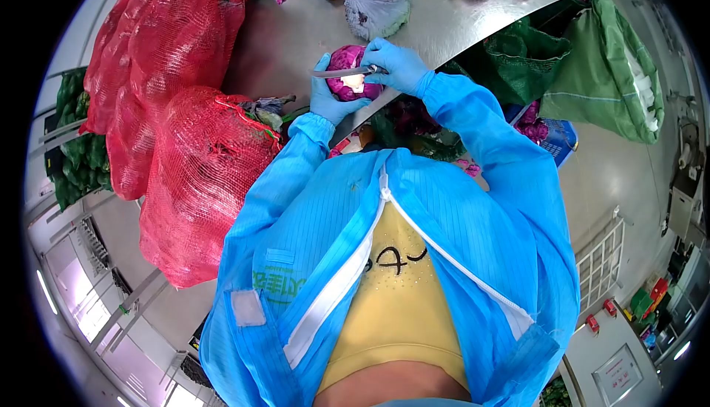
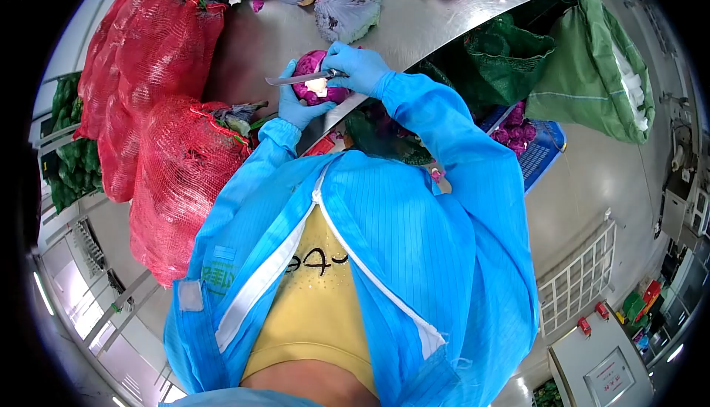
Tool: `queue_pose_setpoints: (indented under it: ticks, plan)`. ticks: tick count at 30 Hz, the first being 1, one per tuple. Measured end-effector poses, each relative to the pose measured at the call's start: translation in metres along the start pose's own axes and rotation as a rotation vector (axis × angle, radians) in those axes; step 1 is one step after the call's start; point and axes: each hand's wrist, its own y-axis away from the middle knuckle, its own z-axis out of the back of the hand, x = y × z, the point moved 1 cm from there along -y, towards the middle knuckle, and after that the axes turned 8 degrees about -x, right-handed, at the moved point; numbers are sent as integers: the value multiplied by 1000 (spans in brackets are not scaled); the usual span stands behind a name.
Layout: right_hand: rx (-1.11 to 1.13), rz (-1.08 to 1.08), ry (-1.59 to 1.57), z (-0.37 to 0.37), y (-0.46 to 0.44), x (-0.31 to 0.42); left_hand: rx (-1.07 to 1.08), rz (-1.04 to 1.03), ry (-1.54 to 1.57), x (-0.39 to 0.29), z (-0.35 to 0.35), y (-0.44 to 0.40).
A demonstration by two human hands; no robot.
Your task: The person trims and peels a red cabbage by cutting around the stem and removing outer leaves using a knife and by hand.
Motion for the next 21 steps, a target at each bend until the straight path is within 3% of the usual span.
queue_pose_setpoints:
  ticks: [5, 6, 8, 11, 12, 14, 18, 20, 21]
  plan:
    - [32, 166, 4, 5, 1, -23, 55, -84, 6, -6, -6, -9]
    - [-60, 129, -96, 8, 9, -31, 5, -189, -6, -5, -9, -11]
    - [-150, 98, -192, 9, 30, -55, 8, -141, 17, -7, -9, -13]
    - [-605, -630, -427, -6, 74, -103, 2, -81, -29, -12, -5, -13]
    - [-614, -626, -427, -5, 72, -100, 19, -44, 59, -11, -5, -17]
    - [-713, -543, -44, -12, 76, -86, 52, -35, 115, -7, -7, -20]
    - [-563, -402, -312, -10, 39, -30, 61, -84, 29, -9, -6, -21]
    - [-487, -64, -342, -11, 21, -35, 80, -29, 126, -4, -6, -20]
    - [-488, -62, -344, -13, 20, -39, 79, -30, 124, -1, -6, -20]
